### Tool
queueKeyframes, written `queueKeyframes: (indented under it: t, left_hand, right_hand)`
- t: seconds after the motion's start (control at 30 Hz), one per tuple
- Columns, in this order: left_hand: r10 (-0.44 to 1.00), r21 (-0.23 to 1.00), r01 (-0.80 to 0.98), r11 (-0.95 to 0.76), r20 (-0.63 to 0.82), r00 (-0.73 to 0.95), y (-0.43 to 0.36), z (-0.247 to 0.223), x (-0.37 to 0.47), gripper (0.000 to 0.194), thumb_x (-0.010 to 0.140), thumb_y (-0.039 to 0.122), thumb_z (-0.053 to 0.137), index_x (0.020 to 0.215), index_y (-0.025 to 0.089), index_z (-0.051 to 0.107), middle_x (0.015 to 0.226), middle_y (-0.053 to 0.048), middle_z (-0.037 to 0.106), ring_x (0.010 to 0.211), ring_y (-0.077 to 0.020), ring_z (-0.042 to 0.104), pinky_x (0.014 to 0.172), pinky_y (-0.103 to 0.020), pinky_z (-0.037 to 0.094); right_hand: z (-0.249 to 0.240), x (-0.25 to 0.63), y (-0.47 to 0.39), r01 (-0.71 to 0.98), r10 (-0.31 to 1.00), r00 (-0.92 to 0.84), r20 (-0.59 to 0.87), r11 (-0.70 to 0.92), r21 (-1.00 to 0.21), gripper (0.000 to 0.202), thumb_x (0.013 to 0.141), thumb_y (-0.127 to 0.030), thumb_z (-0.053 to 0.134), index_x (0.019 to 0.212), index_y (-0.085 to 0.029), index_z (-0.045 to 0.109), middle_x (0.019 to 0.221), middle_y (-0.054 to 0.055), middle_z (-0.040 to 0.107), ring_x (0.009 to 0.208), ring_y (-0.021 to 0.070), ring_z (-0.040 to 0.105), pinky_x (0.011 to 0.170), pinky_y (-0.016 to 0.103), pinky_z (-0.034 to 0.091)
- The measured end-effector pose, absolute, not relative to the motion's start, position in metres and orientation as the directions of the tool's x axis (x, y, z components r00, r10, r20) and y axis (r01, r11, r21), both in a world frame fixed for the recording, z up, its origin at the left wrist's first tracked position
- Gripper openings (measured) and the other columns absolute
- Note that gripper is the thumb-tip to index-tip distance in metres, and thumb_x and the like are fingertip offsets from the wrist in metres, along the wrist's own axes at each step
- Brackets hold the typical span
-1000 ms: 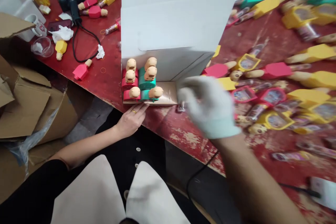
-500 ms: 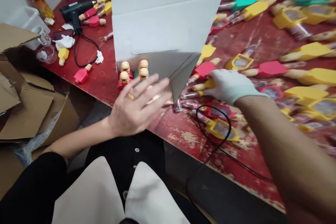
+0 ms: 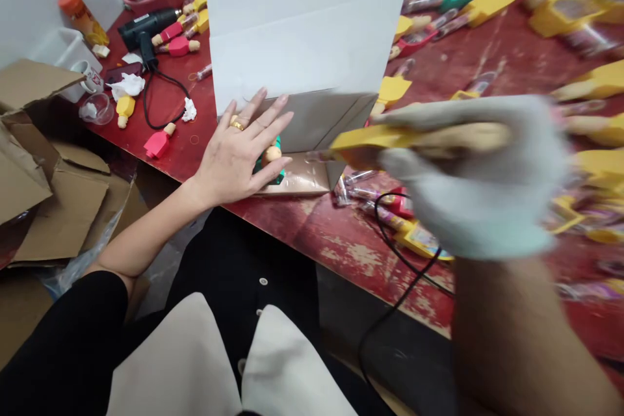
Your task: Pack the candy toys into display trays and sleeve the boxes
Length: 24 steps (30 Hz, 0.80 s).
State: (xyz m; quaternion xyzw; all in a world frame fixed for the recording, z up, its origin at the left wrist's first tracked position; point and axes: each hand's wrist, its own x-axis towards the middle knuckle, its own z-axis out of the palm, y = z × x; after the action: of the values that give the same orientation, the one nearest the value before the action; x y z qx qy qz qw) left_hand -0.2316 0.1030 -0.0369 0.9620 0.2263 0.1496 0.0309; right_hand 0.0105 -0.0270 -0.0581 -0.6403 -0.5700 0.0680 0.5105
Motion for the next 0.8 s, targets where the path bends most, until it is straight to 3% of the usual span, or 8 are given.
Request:
queueKeyframes:
  t: [0.1,0.3,0.4,0.53,0.67,0.8]
  left_hand:
    - [0.444,0.138,0.421,-0.896,0.282,0.851,0.103,-0.036,-0.231,0.066,0.103,0.062,0.033,0.154,0.021,0.042,0.162,-0.009,0.044,0.158,-0.0357,0.025,0.128,-0.065,0.016]
    - [0.44,0.158,0.411,-0.898,0.285,0.852,0.104,-0.036,-0.232,0.064,0.102,0.061,0.035,0.154,0.023,0.042,0.161,-0.008,0.046,0.157,-0.0351,0.029,0.129,-0.064,0.017]
    - [0.424,0.165,0.392,-0.905,0.293,0.857,0.104,-0.035,-0.233,0.065,0.103,0.058,0.035,0.156,0.021,0.039,0.161,-0.01,0.045,0.157,-0.0356,0.027,0.128,-0.062,0.019]
    - [0.42,0.185,0.379,-0.907,0.317,0.85,0.106,-0.035,-0.234,0.07,0.103,0.058,0.037,0.16,0.018,0.03,0.161,-0.015,0.043,0.159,-0.0372,0.022,0.127,-0.06,0.023]
    - [0.405,0.207,0.353,-0.912,0.328,0.854,0.108,-0.036,-0.237,0.075,0.102,0.06,0.036,0.162,0.017,0.023,0.162,-0.018,0.041,0.158,-0.0377,0.023,0.126,-0.061,0.025]
    - [0.409,0.217,0.354,-0.91,0.319,0.855,0.111,-0.035,-0.239,0.076,0.102,0.06,0.037,0.163,0.017,0.021,0.164,-0.017,0.036,0.158,-0.0369,0.024,0.127,-0.06,0.025]
  right_hand:
    - [-0.071,-0.011,0.005,0.504,0.827,0.287,0.483,0.298,-0.811,0.025,0.081,-0.03,0.066,0.1,-0.021,0.053,0.109,0.017,0.071,0.105,0.0218,0.069,0.1,0.042,0.055]
    - [-0.069,0.02,0.042,0.513,0.975,0.014,0.22,0.182,-0.839,0.03,0.073,-0.018,0.069,0.098,-0.021,0.051,0.119,0.012,0.07,0.107,0.0183,0.067,0.1,0.036,0.054]
    - [-0.058,0.014,0.054,0.602,0.981,-0.078,0.177,0.188,-0.776,0.036,0.073,-0.018,0.07,0.106,-0.019,0.054,0.114,0.01,0.069,0.098,0.0188,0.065,0.095,0.037,0.055]
    - [-0.06,-0.009,0.067,0.745,0.987,-0.033,0.159,0.13,-0.655,0.048,0.079,-0.02,0.067,0.124,-0.016,0.052,0.117,0.01,0.065,0.1,0.0224,0.063,0.093,0.041,0.055]
    - [-0.068,-0.012,0.073,0.813,0.996,-0.038,0.084,0.08,-0.577,0.046,0.081,-0.021,0.064,0.125,-0.018,0.053,0.113,0.008,0.068,0.1,0.0234,0.065,0.093,0.038,0.054]
    - [-0.072,-0.003,0.075,0.832,0.991,-0.049,0.126,0.11,-0.544,0.042,0.083,-0.024,0.062,0.124,-0.02,0.057,0.113,0.007,0.07,0.101,0.0245,0.066,0.091,0.036,0.052]
